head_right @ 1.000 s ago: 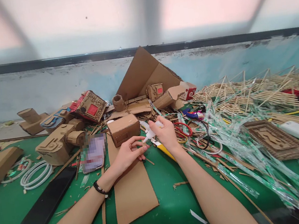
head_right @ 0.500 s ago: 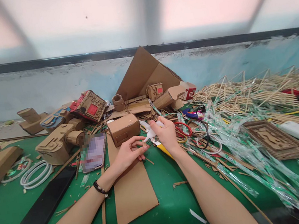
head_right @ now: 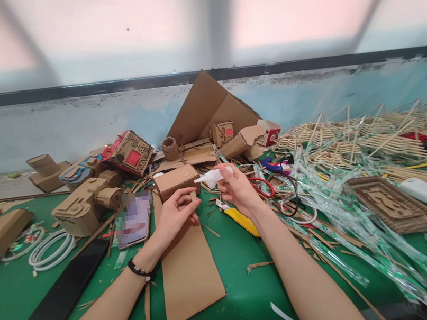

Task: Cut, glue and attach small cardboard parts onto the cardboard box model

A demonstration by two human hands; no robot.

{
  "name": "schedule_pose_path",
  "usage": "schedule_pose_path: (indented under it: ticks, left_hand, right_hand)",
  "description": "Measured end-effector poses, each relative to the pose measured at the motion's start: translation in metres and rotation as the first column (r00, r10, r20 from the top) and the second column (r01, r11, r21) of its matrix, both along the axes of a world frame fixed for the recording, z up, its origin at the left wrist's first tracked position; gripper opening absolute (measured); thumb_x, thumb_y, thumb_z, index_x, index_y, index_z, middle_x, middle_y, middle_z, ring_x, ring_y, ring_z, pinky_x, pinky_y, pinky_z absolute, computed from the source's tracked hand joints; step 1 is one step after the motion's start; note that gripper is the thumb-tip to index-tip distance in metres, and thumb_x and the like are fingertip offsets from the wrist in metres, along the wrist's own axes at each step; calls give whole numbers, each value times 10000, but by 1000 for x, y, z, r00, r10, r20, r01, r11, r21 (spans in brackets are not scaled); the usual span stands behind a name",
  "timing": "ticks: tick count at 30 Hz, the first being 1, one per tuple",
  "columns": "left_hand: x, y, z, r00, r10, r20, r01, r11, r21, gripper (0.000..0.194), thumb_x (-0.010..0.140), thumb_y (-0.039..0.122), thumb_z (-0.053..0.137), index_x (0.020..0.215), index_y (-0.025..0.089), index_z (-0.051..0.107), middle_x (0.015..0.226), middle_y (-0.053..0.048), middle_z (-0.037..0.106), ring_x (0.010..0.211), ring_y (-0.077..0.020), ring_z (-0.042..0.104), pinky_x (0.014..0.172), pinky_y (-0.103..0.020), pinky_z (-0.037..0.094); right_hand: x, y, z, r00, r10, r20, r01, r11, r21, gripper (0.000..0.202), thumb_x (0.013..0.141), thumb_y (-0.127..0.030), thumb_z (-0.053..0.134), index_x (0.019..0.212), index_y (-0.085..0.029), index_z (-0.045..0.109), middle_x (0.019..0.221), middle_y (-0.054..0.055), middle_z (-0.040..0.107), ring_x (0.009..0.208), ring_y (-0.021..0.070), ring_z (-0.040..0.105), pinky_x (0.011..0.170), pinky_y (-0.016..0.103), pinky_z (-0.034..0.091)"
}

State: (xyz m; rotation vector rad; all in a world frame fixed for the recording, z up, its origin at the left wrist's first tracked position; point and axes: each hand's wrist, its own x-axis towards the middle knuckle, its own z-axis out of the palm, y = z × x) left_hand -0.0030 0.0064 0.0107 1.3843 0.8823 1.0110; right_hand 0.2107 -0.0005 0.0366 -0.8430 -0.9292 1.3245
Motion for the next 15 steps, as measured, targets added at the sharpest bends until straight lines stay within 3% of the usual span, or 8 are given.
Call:
schedule_pose_path:
  ticks: [3,5,10,15]
  left_hand:
    - [0,1,-1,1000,-3,3,3,1000,0,592,801,500,846,1235,164,622,1022,-62,707,552,-129,696,493,-259,593]
    - [0,1,0,1000,-11,1,11,1000,0,600,801,503,848,1233,156,618,1039,-75,717,553,-130,697,493,-260,596]
    - [3,-6,4,999,-41,-12,41,999,-16,583,809,507,846,1233,166,638,1023,-71,721,569,-133,693,495,-279,619]
    - [7,-11,5,997,-77,-11,77,996,-53,589,767,515,878,1196,172,665,979,-60,726,552,-134,685,484,-285,622]
  right_hand:
    - [-1,-2,0,997,79,-17,-80,997,-4,508,706,-520,928,1053,-255,667,753,-51,518,594,82,397,424,160,260]
    - [-3,-2,-1,998,69,6,-69,998,14,497,683,-501,950,989,-218,680,702,-60,467,577,74,362,422,166,251]
    - [-11,2,-7,992,-120,28,118,990,78,520,739,-605,885,779,-224,534,587,-102,324,486,58,223,399,207,173]
    - [-17,4,-10,966,-248,68,236,961,146,537,748,-600,878,754,-239,481,560,-104,351,442,53,219,396,233,149]
